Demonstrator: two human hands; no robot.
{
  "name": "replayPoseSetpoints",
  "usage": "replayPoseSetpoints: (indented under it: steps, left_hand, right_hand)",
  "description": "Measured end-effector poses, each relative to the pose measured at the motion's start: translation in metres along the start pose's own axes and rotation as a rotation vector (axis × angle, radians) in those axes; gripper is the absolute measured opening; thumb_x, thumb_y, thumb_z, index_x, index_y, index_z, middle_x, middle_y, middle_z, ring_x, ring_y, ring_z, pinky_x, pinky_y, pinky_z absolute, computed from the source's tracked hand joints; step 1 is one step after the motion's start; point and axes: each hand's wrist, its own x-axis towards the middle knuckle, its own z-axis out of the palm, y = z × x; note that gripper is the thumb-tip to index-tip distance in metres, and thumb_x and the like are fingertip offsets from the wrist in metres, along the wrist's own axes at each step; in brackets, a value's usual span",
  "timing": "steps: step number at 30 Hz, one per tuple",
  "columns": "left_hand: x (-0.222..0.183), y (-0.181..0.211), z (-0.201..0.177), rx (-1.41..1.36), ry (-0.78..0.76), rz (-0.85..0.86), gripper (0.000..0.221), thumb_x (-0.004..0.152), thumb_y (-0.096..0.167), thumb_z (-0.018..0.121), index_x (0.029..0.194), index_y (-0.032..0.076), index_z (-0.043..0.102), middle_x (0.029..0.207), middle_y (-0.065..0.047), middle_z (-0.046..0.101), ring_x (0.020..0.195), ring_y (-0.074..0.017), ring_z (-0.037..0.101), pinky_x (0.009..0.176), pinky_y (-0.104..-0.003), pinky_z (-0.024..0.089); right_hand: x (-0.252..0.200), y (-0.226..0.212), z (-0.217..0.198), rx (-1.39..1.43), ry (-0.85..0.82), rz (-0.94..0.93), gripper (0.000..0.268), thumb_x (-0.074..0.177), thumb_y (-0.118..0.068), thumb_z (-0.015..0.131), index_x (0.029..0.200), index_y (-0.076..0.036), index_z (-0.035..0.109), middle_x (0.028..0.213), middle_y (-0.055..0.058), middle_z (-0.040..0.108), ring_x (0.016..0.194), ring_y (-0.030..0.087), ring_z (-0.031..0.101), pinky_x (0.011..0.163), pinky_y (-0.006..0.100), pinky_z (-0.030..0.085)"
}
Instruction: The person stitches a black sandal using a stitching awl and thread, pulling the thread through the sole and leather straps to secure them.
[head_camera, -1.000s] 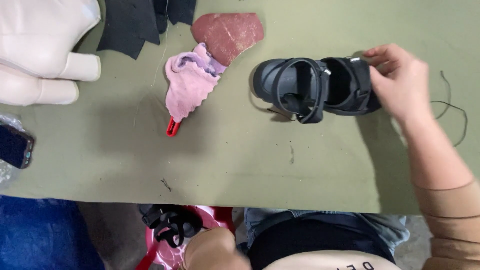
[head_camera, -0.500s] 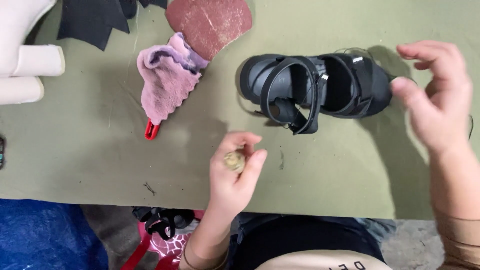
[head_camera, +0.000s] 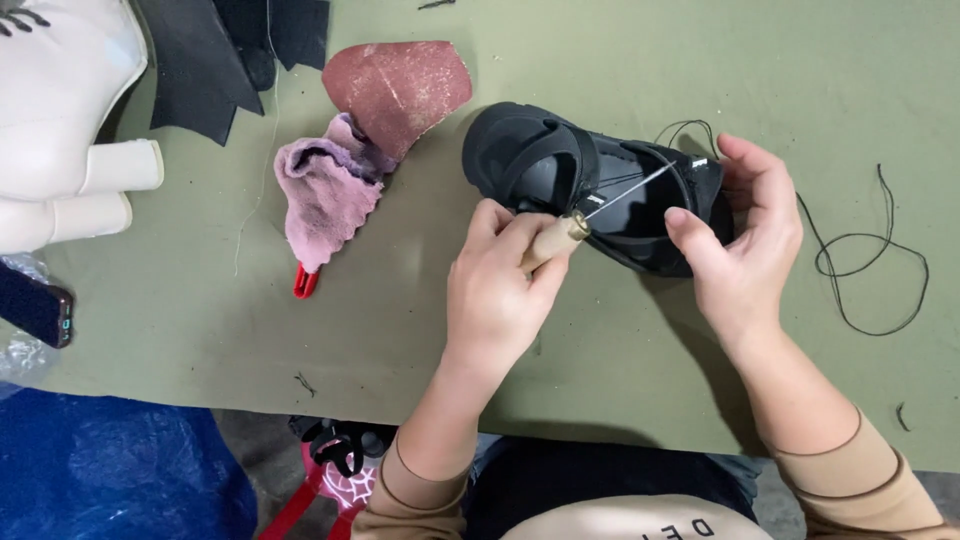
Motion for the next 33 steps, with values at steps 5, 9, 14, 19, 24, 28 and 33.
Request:
replayPoseSetpoints:
  steps: [5,9,14,19,24,28,33]
  left_hand:
    - [0.005,0.002,-0.006,-0.292,0.151,0.181,0.016,0.069,0.011,0.060,0.061,0.006,0.047,0.067,-0.002,0.040,0.057,-0.0139,0.046,0.055,-0.025,0.037]
    - [0.010,0.007,-0.021,-0.303,0.116,0.160,0.022,0.071,0.008,0.057,0.056,0.008,0.041,0.063,0.001,0.036,0.053,-0.0098,0.038,0.051,-0.022,0.033]
    - [0.014,0.021,-0.031,-0.269,0.111,0.172,0.007,0.073,0.011,0.056,0.079,0.008,0.055,0.074,0.000,0.052,0.062,-0.0134,0.051,0.058,-0.023,0.039]
    - [0.017,0.030,-0.022,-0.069,-0.068,0.148,0.022,0.073,0.024,0.053,0.092,0.013,0.055,0.091,0.001,0.055,0.080,-0.0193,0.055,0.063,-0.033,0.042]
    - [0.023,0.021,-0.011,0.008,-0.106,0.086,0.026,0.076,0.030,0.054,0.065,0.009,0.042,0.069,-0.002,0.046,0.060,-0.0234,0.049,0.046,-0.036,0.036]
    - [0.024,0.012,-0.012,-0.077,-0.058,0.142,0.035,0.074,0.029,0.059,0.059,0.008,0.036,0.060,0.000,0.039,0.055,-0.0160,0.040,0.049,-0.029,0.032]
    - [0.022,0.008,-0.017,-0.129,0.041,0.235,0.032,0.072,0.020,0.064,0.059,0.007,0.038,0.059,0.001,0.036,0.053,-0.0144,0.037,0.048,-0.027,0.031]
  right_hand:
    - [0.003,0.012,-0.002,-0.038,0.016,-0.014,0.045,0.064,-0.016,0.053,0.107,-0.001,0.051,0.095,0.011,0.048,0.082,0.019,0.044,0.074,0.028,0.036]
    - [0.004,0.016,-0.002,-0.096,0.010,-0.065,0.043,0.066,-0.022,0.053,0.104,-0.001,0.054,0.089,0.009,0.051,0.081,0.019,0.043,0.071,0.029,0.034]
    - [-0.002,0.009,0.001,-0.058,0.057,-0.042,0.042,0.064,-0.020,0.057,0.100,0.002,0.049,0.092,0.010,0.045,0.088,0.021,0.042,0.074,0.030,0.035]
    - [-0.003,0.006,0.002,-0.019,0.037,0.019,0.042,0.064,-0.021,0.060,0.100,-0.001,0.050,0.091,0.007,0.045,0.087,0.018,0.040,0.072,0.027,0.035]
    - [0.000,0.010,0.002,-0.013,0.034,0.002,0.042,0.067,-0.026,0.059,0.100,-0.002,0.050,0.089,0.007,0.045,0.086,0.018,0.040,0.072,0.026,0.034]
    - [-0.001,0.011,0.003,-0.065,0.024,-0.042,0.044,0.069,-0.034,0.055,0.099,-0.002,0.050,0.088,0.007,0.045,0.085,0.020,0.038,0.074,0.029,0.032]
    - [-0.001,0.012,0.004,-0.069,0.010,-0.066,0.045,0.068,-0.035,0.055,0.099,-0.003,0.049,0.090,0.007,0.044,0.087,0.020,0.038,0.076,0.030,0.032]
